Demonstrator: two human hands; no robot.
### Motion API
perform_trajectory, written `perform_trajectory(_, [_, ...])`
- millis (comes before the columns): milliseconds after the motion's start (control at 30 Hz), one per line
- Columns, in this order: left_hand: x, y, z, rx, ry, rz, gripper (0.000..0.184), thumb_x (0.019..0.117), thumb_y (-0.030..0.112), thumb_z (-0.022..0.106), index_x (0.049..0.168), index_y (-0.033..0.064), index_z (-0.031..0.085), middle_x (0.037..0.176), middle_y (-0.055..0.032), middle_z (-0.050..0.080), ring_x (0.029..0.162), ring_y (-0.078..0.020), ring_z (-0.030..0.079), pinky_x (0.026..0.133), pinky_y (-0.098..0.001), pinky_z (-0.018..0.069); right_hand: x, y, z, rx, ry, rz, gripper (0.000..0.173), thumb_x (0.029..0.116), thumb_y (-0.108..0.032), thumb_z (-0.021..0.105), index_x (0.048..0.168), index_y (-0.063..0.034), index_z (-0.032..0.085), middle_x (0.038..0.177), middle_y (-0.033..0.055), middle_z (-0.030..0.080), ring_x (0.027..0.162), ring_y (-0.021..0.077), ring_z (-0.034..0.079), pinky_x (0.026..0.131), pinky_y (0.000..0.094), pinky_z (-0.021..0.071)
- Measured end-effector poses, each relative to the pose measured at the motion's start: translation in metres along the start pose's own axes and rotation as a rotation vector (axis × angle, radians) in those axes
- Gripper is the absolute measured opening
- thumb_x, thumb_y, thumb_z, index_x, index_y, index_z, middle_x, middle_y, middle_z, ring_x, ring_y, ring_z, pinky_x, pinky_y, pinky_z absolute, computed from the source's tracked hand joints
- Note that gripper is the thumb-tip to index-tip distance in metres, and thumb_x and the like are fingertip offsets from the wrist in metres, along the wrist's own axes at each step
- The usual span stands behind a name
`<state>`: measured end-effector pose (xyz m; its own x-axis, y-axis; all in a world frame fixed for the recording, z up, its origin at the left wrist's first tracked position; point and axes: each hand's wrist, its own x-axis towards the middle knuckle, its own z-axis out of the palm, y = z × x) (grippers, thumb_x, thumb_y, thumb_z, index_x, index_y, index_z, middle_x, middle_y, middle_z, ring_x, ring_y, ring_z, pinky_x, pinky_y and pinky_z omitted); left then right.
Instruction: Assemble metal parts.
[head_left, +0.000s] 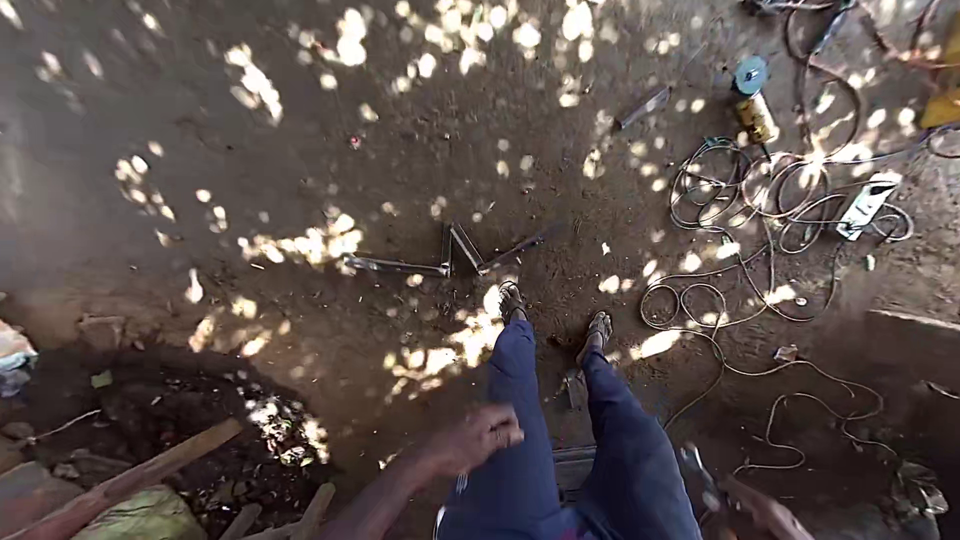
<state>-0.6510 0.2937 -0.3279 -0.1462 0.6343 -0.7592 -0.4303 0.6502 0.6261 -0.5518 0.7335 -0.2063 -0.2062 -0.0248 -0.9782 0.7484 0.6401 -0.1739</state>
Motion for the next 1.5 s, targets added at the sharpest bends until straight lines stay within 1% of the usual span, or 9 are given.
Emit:
perform_trajectory(100, [0.115, -0.048, -0.058, 0.09, 0.282, -0.08, 0.037, 0.1071, 0.046, 0.049, 0.119, 0.0165, 0.069, 0.105, -0.0082, 0.071, 0.098, -0.0258, 0.069, 0.089, -0.0568, 0.0561, 0.155, -0.024, -0.027, 0.154, 0.091, -0.036, 0.037, 0.1047, -0.032, 0.055, 0.126, -0.0028, 0.06, 0.076, 0.008, 0.065, 0.056, 0.0196, 0.061, 0.051, 0.0389, 0.0553])
perform_trajectory(333, [0.398, -0.179, -0.181, 0.341, 0.568, -0.092, 0.036, 0.1066, 0.033, 0.052, 0.129, 0.0081, 0.064, 0.123, -0.0191, 0.067, 0.115, -0.0376, 0.065, 0.1, -0.0637, 0.0502, 0.513, -0.065, -0.054, 0.161, 0.138, -0.182, 0.028, 0.1059, -0.018, 0.055, 0.128, -0.0014, 0.06, 0.09, 0.0151, 0.068, 0.072, 0.0251, 0.067, 0.068, 0.0466, 0.0598])
perform_trajectory(500, [0.518, -0.235, -0.217, 0.5, 0.576, -0.193, 0.056, 0.1011, 0.036, 0.063, 0.15, 0.0127, 0.048, 0.144, -0.0217, 0.054, 0.129, -0.0436, 0.056, 0.103, -0.0658, 0.0478, 0.676, -0.089, -0.06, 0.355, 0.16, -0.251, 0.028, 0.1044, -0.014, 0.057, 0.128, 0.0008, 0.057, 0.099, 0.0168, 0.07, 0.08, 0.0266, 0.073, 0.075, 0.0462, 0.0645])
perform_trajectory(600, [0.552, -0.255, -0.22, 0.587, 0.6, -0.13, 0.052, 0.1006, 0.037, 0.063, 0.143, 0.0098, 0.054, 0.137, -0.0227, 0.058, 0.129, -0.0425, 0.055, 0.106, -0.0612, 0.0472, 0.736, -0.095, -0.07, 0.407, 0.131, -0.298, 0.028, 0.1054, -0.014, 0.055, 0.128, 0.0017, 0.056, 0.103, 0.0188, 0.071, 0.086, 0.0302, 0.074, 0.078, 0.0487, 0.0646])
perform_trajectory(767, [0.575, -0.257, -0.236, 0.789, 0.599, -0.098, 0.053, 0.0986, 0.044, 0.065, 0.14, 0.0119, 0.056, 0.127, -0.0191, 0.063, 0.118, -0.039, 0.063, 0.094, -0.0591, 0.0548, 0.805, -0.1, -0.104, 0.396, 0.096, -0.434, 0.029, 0.1049, -0.019, 0.058, 0.125, 0.0019, 0.06, 0.103, 0.0177, 0.073, 0.09, 0.0303, 0.074, 0.081, 0.0493, 0.063])
perform_trajectory(900, [0.58, -0.245, -0.239, 0.859, 0.514, -0.144, 0.078, 0.0829, 0.065, 0.075, 0.137, 0.013, 0.057, 0.121, -0.0182, 0.066, 0.104, -0.0408, 0.068, 0.085, -0.0639, 0.0561, 0.83, -0.1, -0.126, 0.472, 0.105, -0.611, 0.028, 0.102, -0.018, 0.062, 0.121, 0.0013, 0.067, 0.1, 0.0154, 0.074, 0.085, 0.0238, 0.072, 0.076, 0.0404, 0.0615])
perform_trajectory(1167, [0.585, -0.202, -0.253, 0.91, 0.295, -0.214, 0.058, 0.0911, 0.044, 0.076, 0.132, 0.0062, 0.062, 0.112, -0.0227, 0.07, 0.106, -0.0433, 0.067, 0.091, -0.0673, 0.0511, 0.785, -0.124, -0.131, 0.385, 0.36, -0.751, 0.025, 0.0974, -0.026, 0.07, 0.111, -0.0046, 0.074, 0.105, 0.0087, 0.074, 0.097, 0.0182, 0.068, 0.088, 0.0435, 0.0552])
perform_trajectory(1367, [0.588, -0.224, -0.246, 0.927, 0.361, -0.163, 0.066, 0.0887, 0.046, 0.078, 0.136, 0.0075, 0.053, 0.113, -0.0195, 0.068, 0.104, -0.0399, 0.068, 0.086, -0.064, 0.0547, 0.762, -0.124, -0.111, 0.695, 0.165, -0.897, 0.03, 0.1071, -0.023, 0.057, 0.121, 0.003, 0.063, 0.1, 0.0179, 0.074, 0.083, 0.0291, 0.074, 0.072, 0.045, 0.0641])
perform_trajectory(1500, [0.585, -0.237, -0.246, 0.899, 0.367, -0.166, 0.064, 0.0903, 0.044, 0.076, 0.138, 0.0087, 0.052, 0.116, -0.0205, 0.068, 0.107, -0.0412, 0.066, 0.09, -0.0648, 0.0525, 0.757, -0.113, -0.094, 0.872, 0.083, -0.858, 0.031, 0.1074, -0.021, 0.055, 0.124, 0.0035, 0.059, 0.103, 0.0216, 0.073, 0.084, 0.0318, 0.074, 0.075, 0.0476, 0.0642])
